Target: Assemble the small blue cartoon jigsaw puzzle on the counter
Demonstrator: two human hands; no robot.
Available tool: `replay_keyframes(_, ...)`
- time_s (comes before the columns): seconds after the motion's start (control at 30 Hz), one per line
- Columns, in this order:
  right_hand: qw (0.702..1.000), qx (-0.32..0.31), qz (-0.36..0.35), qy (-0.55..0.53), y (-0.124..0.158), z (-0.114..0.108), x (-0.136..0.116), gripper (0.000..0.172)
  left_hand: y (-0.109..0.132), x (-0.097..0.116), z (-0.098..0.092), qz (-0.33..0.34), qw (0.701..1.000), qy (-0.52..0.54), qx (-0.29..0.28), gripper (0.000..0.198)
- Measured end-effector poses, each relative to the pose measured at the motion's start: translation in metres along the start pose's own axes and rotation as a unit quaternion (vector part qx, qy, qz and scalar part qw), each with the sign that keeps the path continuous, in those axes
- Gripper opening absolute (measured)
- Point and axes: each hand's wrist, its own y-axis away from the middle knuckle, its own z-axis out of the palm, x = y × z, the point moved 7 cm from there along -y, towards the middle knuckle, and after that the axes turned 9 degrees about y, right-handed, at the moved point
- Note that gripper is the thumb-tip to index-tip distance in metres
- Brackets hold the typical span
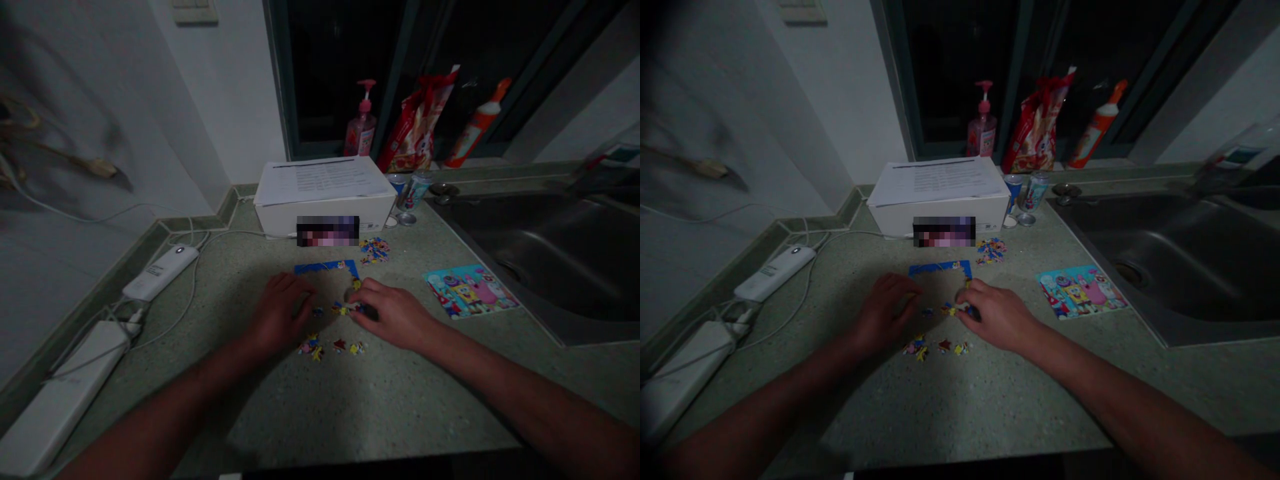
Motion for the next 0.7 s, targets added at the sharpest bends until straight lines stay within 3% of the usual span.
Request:
replay_keyframes(0.2,1.000,-0.001,0.013,0.016,-0.002,0.008,-0.009,0.007,0.002,0.007,0.006,0.009,1.000,0.007,-0.027,0.013)
replay_keyframes(0.53,0.996,-0.029,0.042,-0.067,-0.003,0.014,-0.007,0.012,0.002,0.015,0.010,0.033,0.998,0.015,-0.050,0.012)
replay_keyframes(0.7,0.997,-0.032,0.052,-0.048,-0.001,0.011,-0.006,0.012,0.003,0.017,0.013,0.039,0.998,0.019,-0.052,0.013)
